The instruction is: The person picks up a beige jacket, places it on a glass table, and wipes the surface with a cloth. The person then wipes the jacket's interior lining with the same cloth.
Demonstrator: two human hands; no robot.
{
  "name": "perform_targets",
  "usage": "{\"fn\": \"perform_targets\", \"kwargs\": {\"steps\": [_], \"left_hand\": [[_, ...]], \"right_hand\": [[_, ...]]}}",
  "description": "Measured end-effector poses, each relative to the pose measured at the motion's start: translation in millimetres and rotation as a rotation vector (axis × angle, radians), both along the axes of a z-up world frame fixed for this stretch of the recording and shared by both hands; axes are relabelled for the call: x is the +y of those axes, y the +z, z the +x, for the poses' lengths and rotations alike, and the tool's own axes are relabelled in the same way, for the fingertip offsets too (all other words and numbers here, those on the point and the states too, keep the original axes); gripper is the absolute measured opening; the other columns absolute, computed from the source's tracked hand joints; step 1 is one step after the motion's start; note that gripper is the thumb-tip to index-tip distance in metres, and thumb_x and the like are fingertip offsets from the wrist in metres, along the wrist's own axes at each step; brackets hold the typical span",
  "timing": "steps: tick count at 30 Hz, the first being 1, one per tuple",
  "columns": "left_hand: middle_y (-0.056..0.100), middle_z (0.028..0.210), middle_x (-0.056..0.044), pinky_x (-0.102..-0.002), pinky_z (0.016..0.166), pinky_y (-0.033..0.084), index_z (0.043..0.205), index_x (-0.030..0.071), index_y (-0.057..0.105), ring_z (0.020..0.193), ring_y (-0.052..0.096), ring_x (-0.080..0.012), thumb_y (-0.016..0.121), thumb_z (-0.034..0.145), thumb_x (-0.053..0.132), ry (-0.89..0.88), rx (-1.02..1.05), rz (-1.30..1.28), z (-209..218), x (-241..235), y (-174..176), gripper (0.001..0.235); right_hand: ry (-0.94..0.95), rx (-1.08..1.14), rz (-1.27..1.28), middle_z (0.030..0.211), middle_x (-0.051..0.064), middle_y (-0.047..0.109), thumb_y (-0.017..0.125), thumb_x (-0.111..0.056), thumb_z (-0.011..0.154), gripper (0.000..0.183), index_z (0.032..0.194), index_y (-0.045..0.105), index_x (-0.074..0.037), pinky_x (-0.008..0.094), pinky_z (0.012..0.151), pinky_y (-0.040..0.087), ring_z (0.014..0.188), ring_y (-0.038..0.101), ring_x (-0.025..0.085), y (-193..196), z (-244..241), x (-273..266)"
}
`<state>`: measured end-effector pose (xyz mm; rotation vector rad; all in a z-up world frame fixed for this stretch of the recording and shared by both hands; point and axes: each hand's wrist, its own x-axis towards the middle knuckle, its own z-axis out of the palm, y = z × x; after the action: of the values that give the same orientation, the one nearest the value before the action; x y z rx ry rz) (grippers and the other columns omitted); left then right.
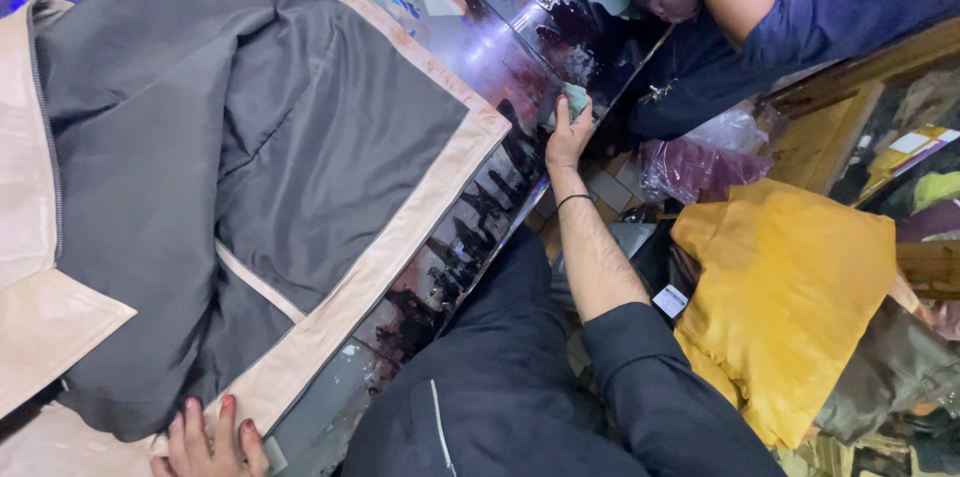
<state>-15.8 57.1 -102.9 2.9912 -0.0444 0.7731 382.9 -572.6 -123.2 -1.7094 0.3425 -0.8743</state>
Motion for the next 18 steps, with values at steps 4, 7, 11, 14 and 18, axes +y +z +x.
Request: {"fn": "perform_targets", "kwargs": {"steps": [4,7,11,14,18], "left_hand": [[0.069,0.148,-0.021,-0.057,0.116,0.029,0.140,0.019,0.076,0.135,0.060,-0.0395,0.057,0.104,0.044,0.041,0.059,0.010,-2.8,-3.3,9.1,0.047],[0.069,0.149,-0.019,-0.056,0.118,0.028,0.140,0.020,0.076,0.137,0.061,-0.0383,0.057,0.104,0.043,0.058,0.071,0.033,-1.2,-7.5,12.5,0.047],[0.070,0.150,-0.019,-0.057,0.122,0.027,0.140,0.021,0.077,0.137,0.061,-0.0373,0.058,0.103,0.043,0.052,0.065,0.049,-1.2,-7.8,16.2,0.047],[0.069,0.149,-0.019,-0.058,0.124,0.027,0.139,0.020,0.076,0.137,0.061,-0.0371,0.057,0.102,0.044,0.051,0.068,0.031,0.8,-6.7,14.6,0.048],[0.070,0.148,-0.019,-0.057,0.121,0.028,0.138,0.019,0.077,0.135,0.061,-0.0372,0.058,0.102,0.044,0.027,0.044,0.032,-0.4,-3.6,12.7,0.048]], "right_hand": [[0.020,-0.030,0.030,0.105,0.009,0.073,0.065,-0.020,0.103,0.025,0.118,0.066,0.000,0.032,0.088,0.053,0.094,0.065,0.015,-3.4,-2.9,2.7],[0.036,-0.027,0.063,0.105,0.008,0.073,0.065,-0.022,0.103,0.026,0.119,0.065,0.000,0.032,0.085,0.054,0.092,0.065,0.015,-2.9,0.2,0.1],[0.014,-0.002,0.026,0.104,0.008,0.074,0.066,-0.023,0.103,0.028,0.118,0.065,0.000,0.032,0.084,0.055,0.092,0.066,0.015,-5.2,-2.3,-0.3],[-0.005,0.004,0.023,0.104,0.008,0.074,0.066,-0.023,0.103,0.027,0.117,0.066,0.000,0.032,0.084,0.054,0.091,0.066,0.016,-5.8,-1.3,1.0],[-0.004,-0.014,0.006,0.105,0.008,0.074,0.066,-0.023,0.103,0.027,0.117,0.065,0.000,0.032,0.087,0.054,0.093,0.066,0.016,-6.7,-4.0,-1.0]]}}
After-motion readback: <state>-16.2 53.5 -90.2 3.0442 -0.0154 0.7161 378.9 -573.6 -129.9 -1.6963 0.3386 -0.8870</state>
